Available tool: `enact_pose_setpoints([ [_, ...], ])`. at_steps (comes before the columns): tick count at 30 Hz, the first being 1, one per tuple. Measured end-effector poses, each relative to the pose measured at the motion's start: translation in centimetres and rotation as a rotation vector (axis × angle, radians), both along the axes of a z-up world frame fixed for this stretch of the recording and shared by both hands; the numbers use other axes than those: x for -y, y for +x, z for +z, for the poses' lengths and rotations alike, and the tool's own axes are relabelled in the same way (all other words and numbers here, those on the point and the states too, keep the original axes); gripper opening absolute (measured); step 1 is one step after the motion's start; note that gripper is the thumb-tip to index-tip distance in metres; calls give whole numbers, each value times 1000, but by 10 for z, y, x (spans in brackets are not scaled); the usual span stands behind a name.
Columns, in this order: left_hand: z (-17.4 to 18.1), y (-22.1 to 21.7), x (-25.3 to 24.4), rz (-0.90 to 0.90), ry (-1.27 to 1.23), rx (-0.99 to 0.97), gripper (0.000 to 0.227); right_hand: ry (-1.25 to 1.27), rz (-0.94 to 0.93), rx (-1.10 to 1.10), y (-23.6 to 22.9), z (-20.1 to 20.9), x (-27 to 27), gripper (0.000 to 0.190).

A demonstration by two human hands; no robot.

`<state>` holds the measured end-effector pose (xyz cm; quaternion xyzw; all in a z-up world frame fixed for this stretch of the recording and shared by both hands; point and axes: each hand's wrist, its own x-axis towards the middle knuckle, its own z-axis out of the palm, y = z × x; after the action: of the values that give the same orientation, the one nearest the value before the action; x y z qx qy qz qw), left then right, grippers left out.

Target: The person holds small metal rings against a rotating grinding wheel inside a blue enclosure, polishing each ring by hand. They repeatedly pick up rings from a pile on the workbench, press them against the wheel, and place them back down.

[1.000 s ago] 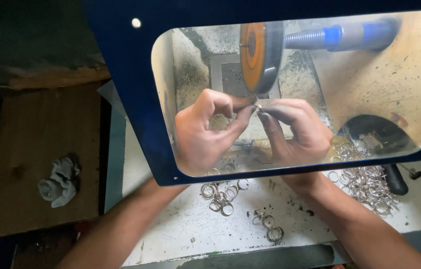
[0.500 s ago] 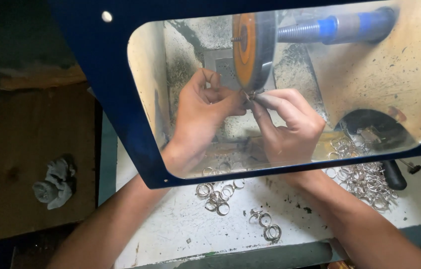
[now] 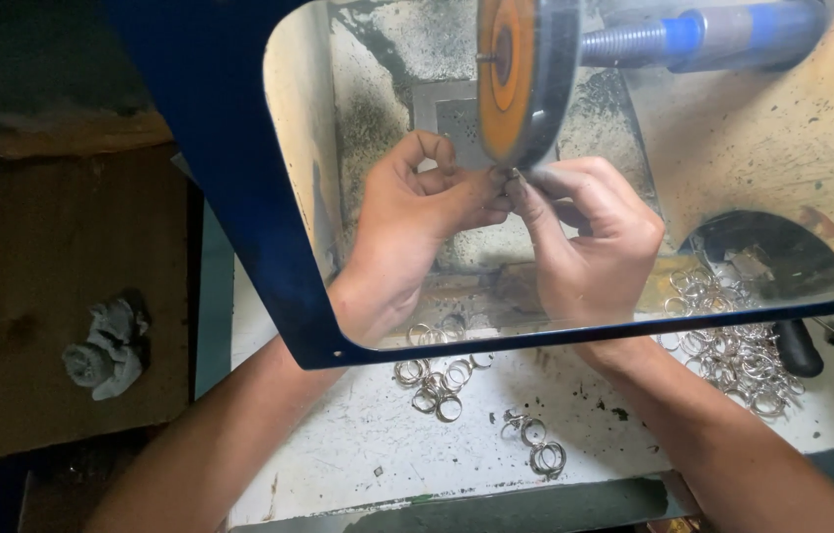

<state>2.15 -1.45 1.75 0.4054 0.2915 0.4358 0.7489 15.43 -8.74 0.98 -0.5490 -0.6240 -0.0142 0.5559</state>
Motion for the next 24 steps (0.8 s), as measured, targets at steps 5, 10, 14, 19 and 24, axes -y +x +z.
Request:
enact_pose_setpoints([
  [5,3,0,-1,10,-25,-12,32,-37,-26,-31,-1,-4,-2,10],
  [10,7,1,-1,21,-74,-61,31,-32,-28,-35,-1,-5,-4,11],
  [14,4,-1,1,37,-55,-53,32,-7,-11,-38,-4,-3,-1,11],
  [19,21,-17,16,143,538,-283,29,67,123,-48,-8,11,13,5],
  [24,37,-30,26,195,988,-377,24,127,240,-21,-1,7,14,48],
])
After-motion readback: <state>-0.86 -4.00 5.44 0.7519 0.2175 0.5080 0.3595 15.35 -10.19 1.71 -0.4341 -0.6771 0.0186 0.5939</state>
